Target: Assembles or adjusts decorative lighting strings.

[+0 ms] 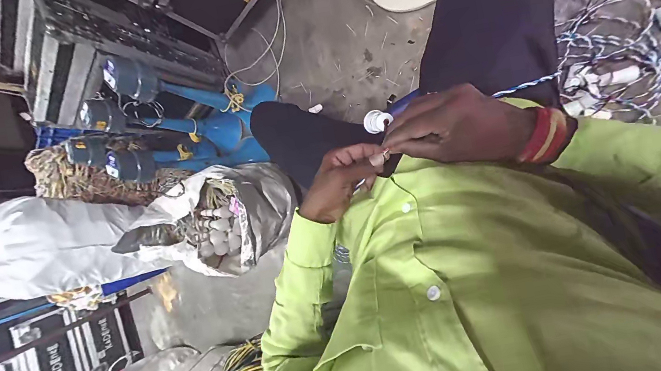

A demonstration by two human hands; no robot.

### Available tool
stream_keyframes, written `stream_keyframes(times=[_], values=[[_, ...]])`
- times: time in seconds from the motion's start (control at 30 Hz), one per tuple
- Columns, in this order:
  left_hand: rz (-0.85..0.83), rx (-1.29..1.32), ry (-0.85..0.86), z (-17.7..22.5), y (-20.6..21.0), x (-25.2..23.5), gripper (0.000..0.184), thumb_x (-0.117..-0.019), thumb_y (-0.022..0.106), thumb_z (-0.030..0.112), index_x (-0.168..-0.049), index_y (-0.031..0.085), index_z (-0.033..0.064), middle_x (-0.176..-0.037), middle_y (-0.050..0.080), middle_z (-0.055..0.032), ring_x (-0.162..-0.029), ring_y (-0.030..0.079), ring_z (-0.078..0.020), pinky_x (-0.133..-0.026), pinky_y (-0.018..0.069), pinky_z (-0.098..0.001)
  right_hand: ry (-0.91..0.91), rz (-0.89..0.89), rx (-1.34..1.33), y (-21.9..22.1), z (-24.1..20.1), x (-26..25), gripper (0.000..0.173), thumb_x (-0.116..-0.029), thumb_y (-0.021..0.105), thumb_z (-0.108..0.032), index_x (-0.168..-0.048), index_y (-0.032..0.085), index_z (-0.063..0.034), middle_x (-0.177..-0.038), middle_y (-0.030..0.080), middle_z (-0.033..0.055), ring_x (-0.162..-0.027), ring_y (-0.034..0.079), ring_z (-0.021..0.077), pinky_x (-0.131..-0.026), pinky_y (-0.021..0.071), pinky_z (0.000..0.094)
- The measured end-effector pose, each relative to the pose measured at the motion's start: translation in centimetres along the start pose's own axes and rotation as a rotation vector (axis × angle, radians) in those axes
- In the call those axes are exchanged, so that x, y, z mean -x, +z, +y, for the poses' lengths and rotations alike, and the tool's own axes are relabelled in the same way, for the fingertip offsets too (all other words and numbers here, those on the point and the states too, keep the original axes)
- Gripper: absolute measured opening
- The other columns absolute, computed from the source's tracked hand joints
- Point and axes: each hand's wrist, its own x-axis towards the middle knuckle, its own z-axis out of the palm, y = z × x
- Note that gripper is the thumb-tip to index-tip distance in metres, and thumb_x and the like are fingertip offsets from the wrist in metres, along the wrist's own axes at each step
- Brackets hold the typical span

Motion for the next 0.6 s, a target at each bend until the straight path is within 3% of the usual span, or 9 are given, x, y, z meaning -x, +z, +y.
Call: stream_keyframes(times=[0.17, 0.3, 0.4, 0.47, 0.6], values=[[-0.099, 0.159, -0.037, -1.3, -0.1, -1.3, 0.019, -0.0951, 0.056, 0.003, -0.093, 0.074, 0.0072, -0.077, 0.07, 0.0039, -0.063, 0.061, -0.002, -0.059, 0.052, -0.0183, 0.011, 0.002, 0.054, 0.3, -0.6, 0.9, 0.022, -0.1014, 0.059, -0.013, -0.101, 0.08, -0.0053, -0.1, 0.077, 0.0094, -0.098, 0.073, 0.0199, -0.091, 0.0579, 0.032], [-0.087, 0.209, 0.046, -2.0, 0.0, -0.9, 0.02, -0.0997, 0.053, 0.005, -0.102, 0.073, 0.0051, -0.083, 0.072, 0.0031, -0.067, 0.063, -0.0017, -0.062, 0.0535, -0.0179, 0.09, -0.017, 0.029, 0.1, -0.5, 0.4, 0.019, -0.0994, 0.064, -0.016, -0.1, 0.08, -0.0053, -0.102, 0.077, 0.0087, -0.097, 0.073, 0.0153, -0.09, 0.058, 0.0275], [0.001, -0.063, 0.246, -1.7, 0.5, -0.5, 0.014, -0.0984, 0.059, 0.004, -0.107, 0.069, -0.001, -0.083, 0.069, 0.0024, -0.068, 0.06, -0.0003, -0.062, 0.0508, -0.018, 0.155, -0.041, 0.045, -0.3, -0.9, 0.1, 0.018, -0.0984, 0.065, -0.015, -0.101, 0.08, -0.0047, -0.103, 0.078, 0.0098, -0.097, 0.074, 0.0159, -0.088, 0.0589, 0.0293], [0.068, -0.252, 0.355, -1.6, 0.9, -0.3, 0.012, -0.0938, 0.065, 0.004, -0.103, 0.069, -0.0029, -0.08, 0.067, 0.0012, -0.065, 0.058, -0.0002, -0.06, 0.05, -0.018, 0.192, -0.048, 0.059, -0.2, -1.6, 0.2, 0.018, -0.0983, 0.065, -0.014, -0.102, 0.08, -0.0038, -0.103, 0.078, 0.0106, -0.098, 0.074, 0.0175, -0.089, 0.0594, 0.0317], [0.217, -0.589, 0.521, -1.2, 1.7, -0.8, 0.01, -0.0871, 0.071, 0.008, -0.092, 0.072, -0.0008, -0.083, 0.067, -0.0069, -0.071, 0.059, -0.0084, -0.065, 0.0503, -0.0235, 0.216, -0.037, 0.074, -0.3, -1.9, -0.1, 0.017, -0.0981, 0.064, -0.012, -0.101, 0.079, -0.0028, -0.103, 0.077, 0.0114, -0.096, 0.074, 0.0168, -0.089, 0.0593, 0.0314]])
